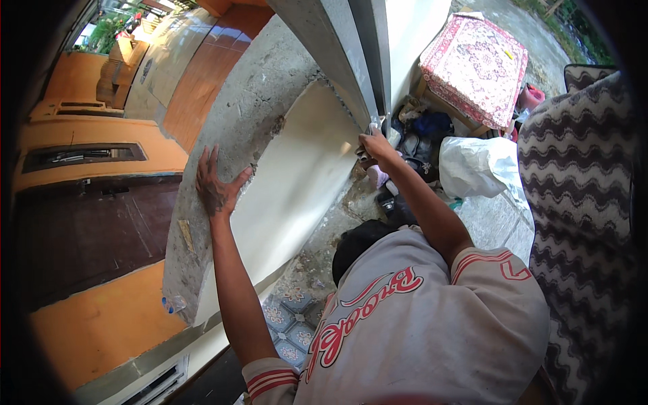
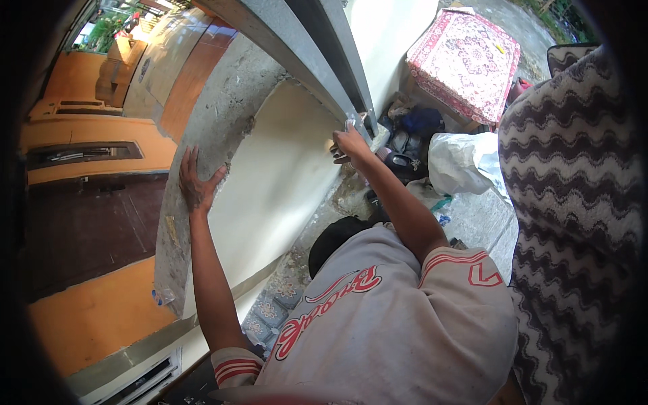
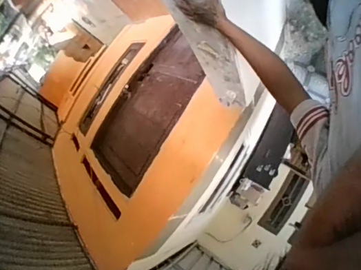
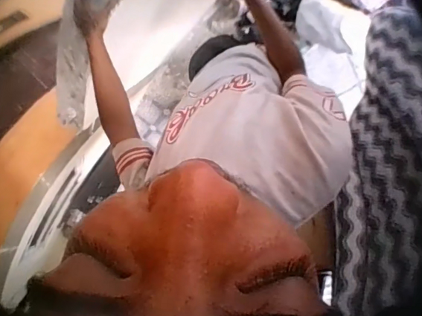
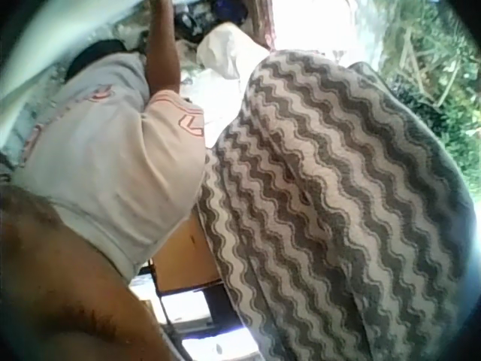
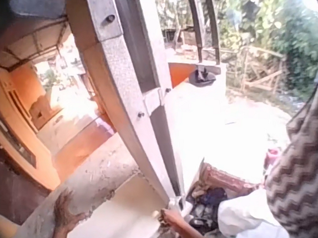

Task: The person smooths and scrapes the edge of a concrete wall using a metal scraper and sandpaper.

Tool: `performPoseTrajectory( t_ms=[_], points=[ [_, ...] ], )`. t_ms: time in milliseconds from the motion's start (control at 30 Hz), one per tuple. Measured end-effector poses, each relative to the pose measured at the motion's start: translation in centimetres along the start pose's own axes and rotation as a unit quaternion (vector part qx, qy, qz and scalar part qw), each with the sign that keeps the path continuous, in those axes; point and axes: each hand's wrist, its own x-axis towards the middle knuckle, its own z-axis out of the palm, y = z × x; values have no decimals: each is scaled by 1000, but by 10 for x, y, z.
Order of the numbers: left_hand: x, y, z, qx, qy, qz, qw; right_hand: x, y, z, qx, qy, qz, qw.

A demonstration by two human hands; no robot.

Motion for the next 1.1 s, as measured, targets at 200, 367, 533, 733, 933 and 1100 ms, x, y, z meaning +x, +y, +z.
performPoseTrajectory(
  t_ms=[200, 367, 533, 733, 933, 1100],
  points=[
    [-4, -9, 4, -7, 8, 19, 1000, 15, 14, 15, 19, 67, 13, 998],
    [-2, 8, -3, -6, -2, 1, 1000, -13, -12, 7, 19, 15, -24, 999],
    [-4, 2, -6, 17, -18, -13, 1000, -26, -29, 18, -49, 32, -17, 998],
    [0, 9, -5, 1, -3, -3, 1000, -9, -24, 6, -103, 36, -7, 994],
    [-2, 0, -2, -21, 13, 4, 1000, -29, -32, 8, -85, -7, -18, 996],
    [-7, 4, -2, -11, 5, -2, 1000, -26, -37, 4, -66, -7, 8, 998]
  ],
)
